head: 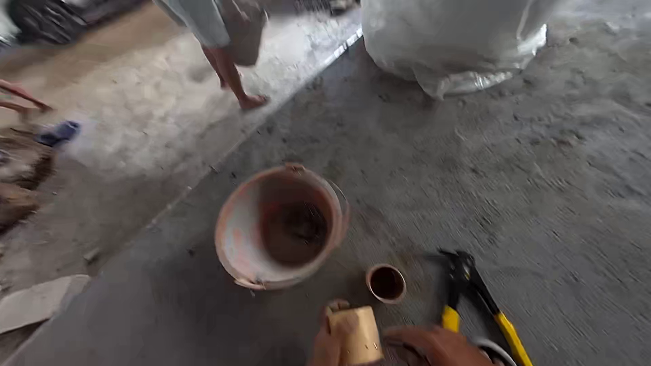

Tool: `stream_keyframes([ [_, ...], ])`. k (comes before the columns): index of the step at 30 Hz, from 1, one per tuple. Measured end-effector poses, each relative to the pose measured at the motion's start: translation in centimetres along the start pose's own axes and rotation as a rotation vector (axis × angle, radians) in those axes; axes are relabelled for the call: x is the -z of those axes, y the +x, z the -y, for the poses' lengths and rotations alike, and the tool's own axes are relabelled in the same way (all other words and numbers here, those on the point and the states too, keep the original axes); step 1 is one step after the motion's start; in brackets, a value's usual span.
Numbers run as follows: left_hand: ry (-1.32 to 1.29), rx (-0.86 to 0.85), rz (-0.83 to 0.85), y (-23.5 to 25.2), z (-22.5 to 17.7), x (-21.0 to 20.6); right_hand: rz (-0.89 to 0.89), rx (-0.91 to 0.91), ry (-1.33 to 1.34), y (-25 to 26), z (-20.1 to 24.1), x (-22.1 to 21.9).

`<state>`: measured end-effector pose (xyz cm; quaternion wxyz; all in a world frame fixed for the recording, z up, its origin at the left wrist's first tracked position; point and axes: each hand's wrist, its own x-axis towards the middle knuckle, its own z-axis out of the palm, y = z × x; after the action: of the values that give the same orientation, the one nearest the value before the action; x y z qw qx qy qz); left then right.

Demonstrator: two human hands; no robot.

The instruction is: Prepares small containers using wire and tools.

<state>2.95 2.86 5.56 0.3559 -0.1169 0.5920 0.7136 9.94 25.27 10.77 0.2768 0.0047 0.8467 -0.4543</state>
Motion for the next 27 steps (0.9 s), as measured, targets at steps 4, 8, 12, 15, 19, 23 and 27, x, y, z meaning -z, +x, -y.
stream_keyframes([
  [4,-0.2,0.22,-0.075,0.5,-1.5,-0.5,-0.236,0.156,-0.235,-0.2,-1.5,0.0],
  [8,-0.364,0.289,-0.118,-0.2,-1.2,-0.7,-0.301,0.203,-0.301,-0.7,-1.6,-0.5],
  [12,-0.358,0.162,-0.088,0.1,0.4,-0.3,-0.319,0.231,-0.379,-0.8,-1.7,-0.5],
  [15,0.117,-0.362,0.116,0.5,1.6,1.1,-0.288,0.183,-0.401,-0.6,-2.3,-0.1],
  [19,0.54,-0.717,0.261,0.1,-0.4,1.1,-0.082,0.107,-0.129,0.4,-4.8,1.3],
  [23,0.724,-0.82,0.34,-0.3,-1.0,0.1,-0.159,0.283,-0.17,1.0,-8.3,0.2],
  [27,0.737,-0.89,0.317,-0.6,-0.8,0.4,-0.242,0.186,-0.364,0.1,-9.6,1.0],
])
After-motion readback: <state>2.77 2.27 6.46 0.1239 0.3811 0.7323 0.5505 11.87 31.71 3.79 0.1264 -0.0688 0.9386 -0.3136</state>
